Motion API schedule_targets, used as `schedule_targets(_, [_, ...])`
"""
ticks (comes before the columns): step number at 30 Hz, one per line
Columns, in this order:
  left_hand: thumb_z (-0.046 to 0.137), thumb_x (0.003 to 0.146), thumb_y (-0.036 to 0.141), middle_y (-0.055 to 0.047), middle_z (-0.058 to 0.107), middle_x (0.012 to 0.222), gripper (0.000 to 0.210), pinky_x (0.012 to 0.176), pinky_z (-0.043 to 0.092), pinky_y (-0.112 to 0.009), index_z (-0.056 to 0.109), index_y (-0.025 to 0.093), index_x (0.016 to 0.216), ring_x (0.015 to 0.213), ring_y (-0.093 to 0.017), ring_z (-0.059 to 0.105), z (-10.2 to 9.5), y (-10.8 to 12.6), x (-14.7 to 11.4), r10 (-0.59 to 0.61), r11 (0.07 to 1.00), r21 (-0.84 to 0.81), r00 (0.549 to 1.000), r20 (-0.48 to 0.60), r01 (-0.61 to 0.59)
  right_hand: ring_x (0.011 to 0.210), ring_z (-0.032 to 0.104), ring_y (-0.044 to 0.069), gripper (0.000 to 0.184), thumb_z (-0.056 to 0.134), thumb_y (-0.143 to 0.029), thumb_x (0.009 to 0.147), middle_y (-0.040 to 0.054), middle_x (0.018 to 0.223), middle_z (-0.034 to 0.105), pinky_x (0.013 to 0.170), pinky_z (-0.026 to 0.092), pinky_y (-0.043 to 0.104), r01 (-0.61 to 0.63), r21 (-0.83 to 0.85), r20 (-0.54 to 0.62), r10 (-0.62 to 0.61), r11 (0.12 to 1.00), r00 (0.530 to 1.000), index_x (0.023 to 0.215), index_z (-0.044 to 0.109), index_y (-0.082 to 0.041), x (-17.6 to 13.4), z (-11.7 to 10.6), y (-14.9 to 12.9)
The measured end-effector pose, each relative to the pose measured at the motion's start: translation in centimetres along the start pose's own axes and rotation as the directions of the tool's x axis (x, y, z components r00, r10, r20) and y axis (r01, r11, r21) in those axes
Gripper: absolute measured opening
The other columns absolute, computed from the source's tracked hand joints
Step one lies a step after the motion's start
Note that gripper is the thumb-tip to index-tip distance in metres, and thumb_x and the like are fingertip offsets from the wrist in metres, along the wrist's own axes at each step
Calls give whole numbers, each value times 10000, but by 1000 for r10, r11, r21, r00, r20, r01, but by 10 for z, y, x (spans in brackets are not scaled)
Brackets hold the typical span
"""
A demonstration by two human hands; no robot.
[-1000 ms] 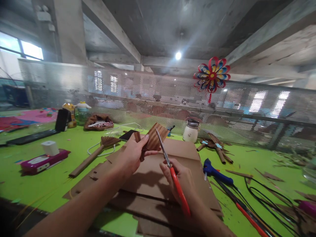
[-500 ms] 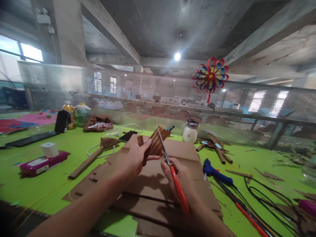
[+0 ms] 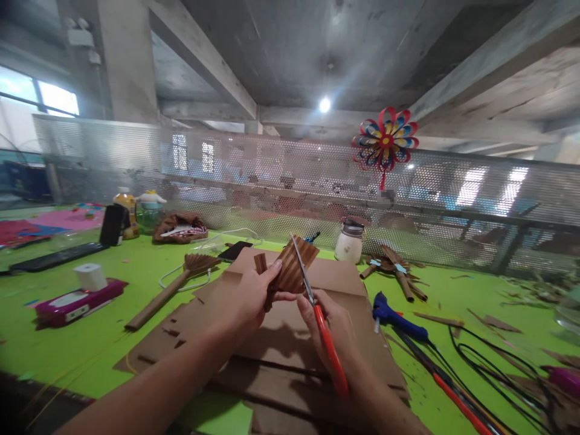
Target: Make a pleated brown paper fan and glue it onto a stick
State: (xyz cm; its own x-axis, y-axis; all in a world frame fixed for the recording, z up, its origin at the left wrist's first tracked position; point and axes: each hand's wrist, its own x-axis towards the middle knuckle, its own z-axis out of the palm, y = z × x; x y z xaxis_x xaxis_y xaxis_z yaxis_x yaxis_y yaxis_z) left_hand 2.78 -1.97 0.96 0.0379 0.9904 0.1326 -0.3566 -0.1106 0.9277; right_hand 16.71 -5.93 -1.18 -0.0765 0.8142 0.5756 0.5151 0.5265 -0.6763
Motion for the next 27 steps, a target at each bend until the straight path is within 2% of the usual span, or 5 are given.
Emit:
schedule_targets(4, [532, 768, 298, -84, 655, 683, 228, 324, 303, -159, 589, 101, 867, 532, -137, 615, 2, 3, -2, 20, 1000, -18, 1000, 3, -20, 550, 559, 169, 415, 408, -534, 789, 64, 662, 647, 502, 444, 237, -14, -11, -13, 14, 1000, 1000, 796, 643, -192, 0, 0, -2])
schedule_targets(8, [541, 764, 270, -79, 659, 721, 199, 385, 411, -186, 597, 103, 856, 548, -143, 621, 3, 5, -4, 32, 997, -64, 999, 18, -31, 577, 572, 177, 415, 412, -534, 787, 72, 703, 663, 514, 453, 240, 7, -2, -15, -7, 1000, 1000, 830, 650, -197, 0, 0, -2])
schedule_targets(14, [555, 754, 263, -75, 648, 657, 209, 470, 497, -248, 601, 78, 840, 540, -158, 615, 3, 1, -5, 33, 997, -71, 999, -5, -34, 622, 592, 189, 432, 405, -538, 789, 78, 723, 670, 531, 467, 240, 2, 13, -21, -1, 1000, 1000, 872, 655, -196, 1, 1, -2])
schedule_targets(22, [541, 762, 254, -71, 644, 641, 213, 486, 505, -263, 606, 73, 854, 544, -163, 613, 4, 2, -6, 29, 996, -80, 1000, 5, -29, 535, 552, 167, 440, 401, -540, 792, 61, 637, 644, 477, 437, 234, -18, -4, -18, 18, 1000, 1000, 821, 654, -181, -1, 1, -4])
schedule_targets(27, [560, 749, 302, -87, 651, 658, 271, 496, 500, -260, 610, 62, 864, 563, -168, 618, 2, 0, -5, 29, 995, -92, 999, 34, -26, 495, 492, 135, 449, 369, -516, 820, 44, 609, 606, 462, 392, 220, -31, -47, 35, 33, 998, 999, 831, 626, -148, 0, 1, -5])
